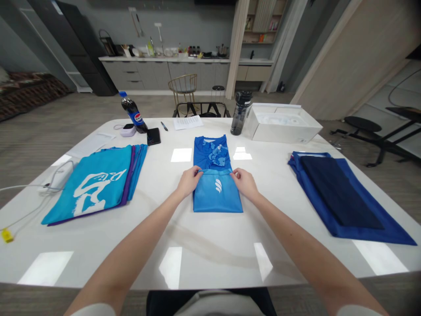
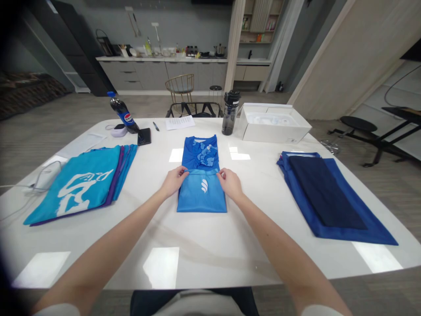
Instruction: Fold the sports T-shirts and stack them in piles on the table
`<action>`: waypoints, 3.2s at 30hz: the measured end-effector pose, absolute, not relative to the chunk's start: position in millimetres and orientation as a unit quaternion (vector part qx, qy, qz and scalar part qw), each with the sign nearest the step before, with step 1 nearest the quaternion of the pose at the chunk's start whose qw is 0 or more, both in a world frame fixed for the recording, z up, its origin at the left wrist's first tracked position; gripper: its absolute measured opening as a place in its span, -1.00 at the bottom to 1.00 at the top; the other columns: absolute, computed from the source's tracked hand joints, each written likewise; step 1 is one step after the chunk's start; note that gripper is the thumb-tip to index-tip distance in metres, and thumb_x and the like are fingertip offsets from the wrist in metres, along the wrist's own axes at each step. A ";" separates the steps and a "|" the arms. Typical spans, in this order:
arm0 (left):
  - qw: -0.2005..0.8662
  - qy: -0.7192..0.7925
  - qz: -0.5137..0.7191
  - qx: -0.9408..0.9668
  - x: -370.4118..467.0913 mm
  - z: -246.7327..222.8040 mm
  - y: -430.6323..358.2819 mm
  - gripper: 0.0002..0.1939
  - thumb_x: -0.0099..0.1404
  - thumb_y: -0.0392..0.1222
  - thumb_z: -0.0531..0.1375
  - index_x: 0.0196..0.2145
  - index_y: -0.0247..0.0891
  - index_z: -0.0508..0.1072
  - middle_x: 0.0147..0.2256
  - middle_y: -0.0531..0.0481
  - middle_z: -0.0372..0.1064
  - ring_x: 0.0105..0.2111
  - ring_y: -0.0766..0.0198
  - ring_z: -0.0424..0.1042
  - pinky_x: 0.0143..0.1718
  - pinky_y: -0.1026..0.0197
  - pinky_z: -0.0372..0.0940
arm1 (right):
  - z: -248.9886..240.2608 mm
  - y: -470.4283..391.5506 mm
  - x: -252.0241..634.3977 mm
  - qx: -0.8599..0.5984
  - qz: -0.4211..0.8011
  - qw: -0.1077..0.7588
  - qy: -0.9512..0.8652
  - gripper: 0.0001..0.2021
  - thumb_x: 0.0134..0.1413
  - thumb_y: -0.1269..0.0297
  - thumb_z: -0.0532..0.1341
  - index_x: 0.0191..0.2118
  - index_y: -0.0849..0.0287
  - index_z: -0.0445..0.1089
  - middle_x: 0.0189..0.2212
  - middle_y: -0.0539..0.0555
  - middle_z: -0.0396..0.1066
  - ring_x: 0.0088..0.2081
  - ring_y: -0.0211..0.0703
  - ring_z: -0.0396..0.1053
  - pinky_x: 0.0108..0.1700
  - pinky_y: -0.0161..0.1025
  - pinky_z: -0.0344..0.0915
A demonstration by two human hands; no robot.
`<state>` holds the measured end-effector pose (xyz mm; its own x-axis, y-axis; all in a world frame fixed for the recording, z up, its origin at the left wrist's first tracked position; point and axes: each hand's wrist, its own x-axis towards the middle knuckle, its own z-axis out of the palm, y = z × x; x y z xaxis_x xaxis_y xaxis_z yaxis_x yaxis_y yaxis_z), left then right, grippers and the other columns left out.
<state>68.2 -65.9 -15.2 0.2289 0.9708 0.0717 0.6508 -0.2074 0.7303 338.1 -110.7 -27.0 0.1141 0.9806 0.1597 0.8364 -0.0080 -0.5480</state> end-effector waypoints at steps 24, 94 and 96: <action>0.292 0.595 0.425 0.617 95.1 -46.0 192.9 -0.86 0.30 -0.26 0.18 -0.23 -0.25 0.53 -0.33 -0.01 0.52 -0.29 0.22 0.46 -0.13 0.19 0.32 | -45.5 134.3 332.0 -0.756 0.089 0.336 -0.555 -0.73 0.34 0.09 0.11 -0.24 0.13 0.45 -0.32 0.07 0.44 -0.27 -0.08 0.35 -0.19 -0.21 0.21; 0.060 0.549 0.128 0.824 126.9 -55.9 -47.5 -0.37 0.53 0.11 -0.14 0.44 -0.14 0.11 0.45 -0.15 -0.05 0.45 0.02 -0.06 0.43 -0.13 -0.16 | -44.8 -73.9 277.2 -0.704 0.042 0.050 -0.708 -0.42 0.47 0.04 -0.22 0.50 -0.07 -0.10 0.51 0.07 -0.20 0.49 0.10 -0.23 0.38 0.43 -0.27; 0.062 0.548 0.120 0.826 125.0 -55.0 -52.3 -0.34 0.52 0.16 -0.13 0.45 -0.14 0.09 0.45 -0.15 -0.07 0.45 0.01 -0.09 0.43 -0.14 -0.17 | -44.2 -83.0 277.2 -0.706 0.047 0.051 -0.705 -0.41 0.46 0.01 -0.22 0.51 -0.07 -0.10 0.51 0.07 -0.20 0.49 0.10 -0.23 0.38 0.43 -0.27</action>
